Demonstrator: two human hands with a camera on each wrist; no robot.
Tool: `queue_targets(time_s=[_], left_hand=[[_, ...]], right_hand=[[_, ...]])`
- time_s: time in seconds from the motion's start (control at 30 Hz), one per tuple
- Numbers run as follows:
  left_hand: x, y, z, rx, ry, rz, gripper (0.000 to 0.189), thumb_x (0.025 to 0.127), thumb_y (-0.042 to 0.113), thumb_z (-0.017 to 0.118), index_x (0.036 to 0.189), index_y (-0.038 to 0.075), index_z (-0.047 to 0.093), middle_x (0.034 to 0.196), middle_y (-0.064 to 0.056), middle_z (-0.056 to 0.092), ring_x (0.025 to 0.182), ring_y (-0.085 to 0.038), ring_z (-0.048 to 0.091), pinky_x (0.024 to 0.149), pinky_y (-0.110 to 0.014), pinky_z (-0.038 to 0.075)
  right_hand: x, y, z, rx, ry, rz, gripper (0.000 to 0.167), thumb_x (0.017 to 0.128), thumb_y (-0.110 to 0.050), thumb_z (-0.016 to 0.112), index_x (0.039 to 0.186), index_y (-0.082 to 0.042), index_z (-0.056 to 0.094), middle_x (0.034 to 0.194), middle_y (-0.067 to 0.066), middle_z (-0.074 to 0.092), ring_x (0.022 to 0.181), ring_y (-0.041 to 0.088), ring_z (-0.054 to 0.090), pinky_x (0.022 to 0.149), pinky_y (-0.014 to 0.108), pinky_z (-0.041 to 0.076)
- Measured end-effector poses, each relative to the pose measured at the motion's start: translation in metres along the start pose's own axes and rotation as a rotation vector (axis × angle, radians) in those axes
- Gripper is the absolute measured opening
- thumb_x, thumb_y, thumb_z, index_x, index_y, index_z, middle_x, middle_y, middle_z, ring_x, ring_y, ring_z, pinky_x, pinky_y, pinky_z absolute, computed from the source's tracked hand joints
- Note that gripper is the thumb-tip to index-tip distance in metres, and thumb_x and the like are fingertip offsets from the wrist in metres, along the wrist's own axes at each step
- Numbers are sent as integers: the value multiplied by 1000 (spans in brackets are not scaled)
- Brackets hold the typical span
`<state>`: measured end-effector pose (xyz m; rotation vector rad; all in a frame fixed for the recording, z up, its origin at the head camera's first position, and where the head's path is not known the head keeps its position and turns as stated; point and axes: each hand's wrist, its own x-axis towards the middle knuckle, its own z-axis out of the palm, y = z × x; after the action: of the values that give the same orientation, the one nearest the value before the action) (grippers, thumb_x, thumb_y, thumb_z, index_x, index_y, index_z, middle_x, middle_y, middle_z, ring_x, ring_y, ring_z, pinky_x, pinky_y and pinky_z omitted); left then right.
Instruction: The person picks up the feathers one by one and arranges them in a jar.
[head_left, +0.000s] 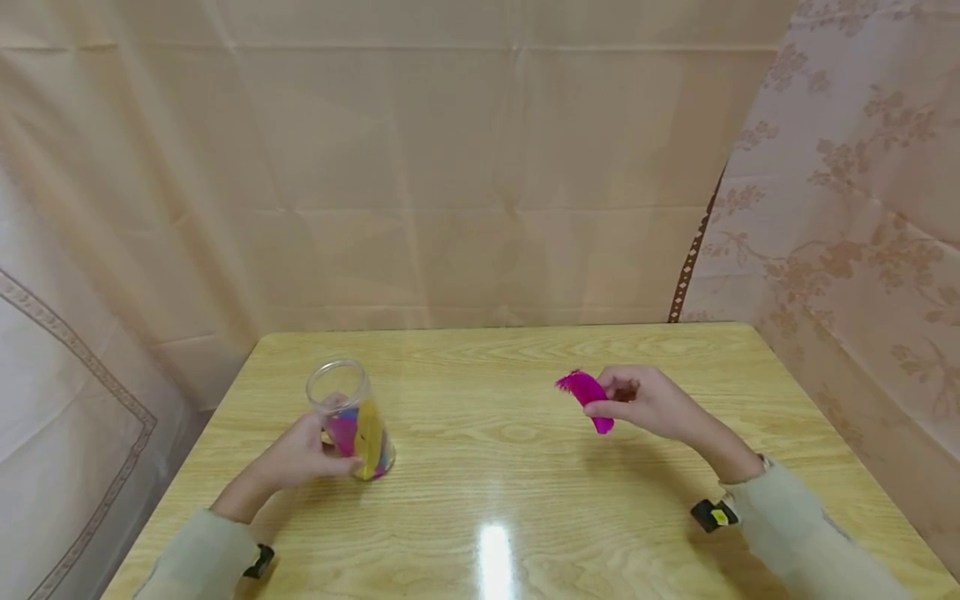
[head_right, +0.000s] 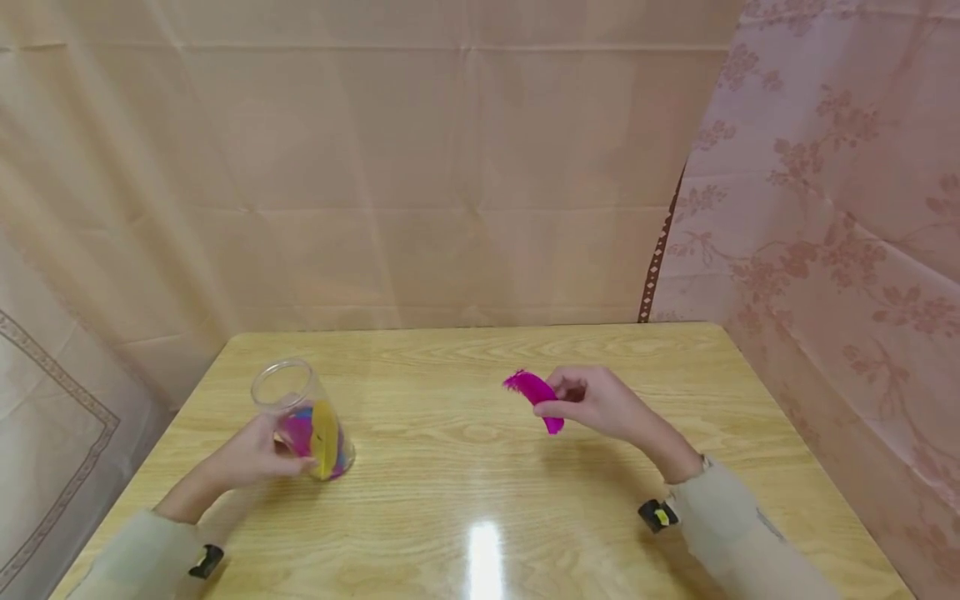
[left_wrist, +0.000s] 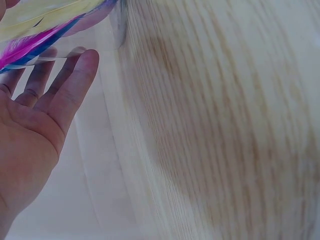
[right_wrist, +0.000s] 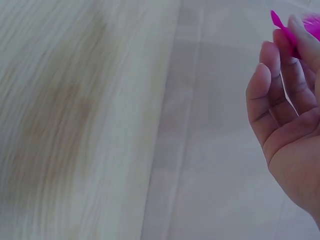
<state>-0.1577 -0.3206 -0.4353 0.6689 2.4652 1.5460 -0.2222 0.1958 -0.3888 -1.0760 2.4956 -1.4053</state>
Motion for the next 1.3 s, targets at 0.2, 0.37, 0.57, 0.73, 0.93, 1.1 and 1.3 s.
queue_targets(time_s=[0.2,0.37,0.57,0.73,0.93,1.1,1.3], left_hand=[[0,-1,0,6,-2,-6,64,82,7,85,134,7,49,124,-17,56,108,-34,63,77,-36,61],[1,-1,-1,11,0,-9,63,82,7,85,134,8,49,124,-17,56,108,-34,63,76,-35,61],[0,0,-2,3,-5,-5,62,82,7,85,133,8,50,124,-17,56,108,-34,64,77,-36,61],[0,-1,-2,7,-6,-3,62,82,7,85,133,8,50,124,-17,56,108,-33,64,78,-36,61],[0,-1,-2,4,-9,11,62,82,8,85,133,7,49,122,-17,56,106,-29,65,77,-36,61],[-1,-2,-1,-4,-9,27,60,82,6,84,131,6,50,121,-16,56,104,-27,66,76,-37,62],[-1,-1,-1,-3,-12,21,59,82,5,84,130,8,51,120,-16,57,104,-28,66,76,-37,62]], right_hand=[[11,-9,6,122,-12,26,7,91,-10,77,91,-10,70,78,3,71,65,20,65,56,29,55],[21,-17,12,142,-5,38,7,93,-10,75,90,-11,69,81,4,71,67,20,62,58,29,54],[39,-33,21,150,24,69,9,93,-15,76,91,-11,68,88,6,72,73,27,65,63,32,57],[53,-45,32,197,23,42,10,93,-14,76,96,-10,68,91,7,72,76,28,65,66,35,58],[67,-59,45,257,9,29,17,91,-15,78,103,-8,67,91,9,71,77,28,64,65,32,57],[80,-69,57,322,-37,-31,20,91,-10,77,108,-6,67,91,11,70,74,32,64,62,30,55],[94,-81,69,339,-66,-56,23,91,-12,78,111,-8,68,94,9,71,76,35,63,62,31,55]])
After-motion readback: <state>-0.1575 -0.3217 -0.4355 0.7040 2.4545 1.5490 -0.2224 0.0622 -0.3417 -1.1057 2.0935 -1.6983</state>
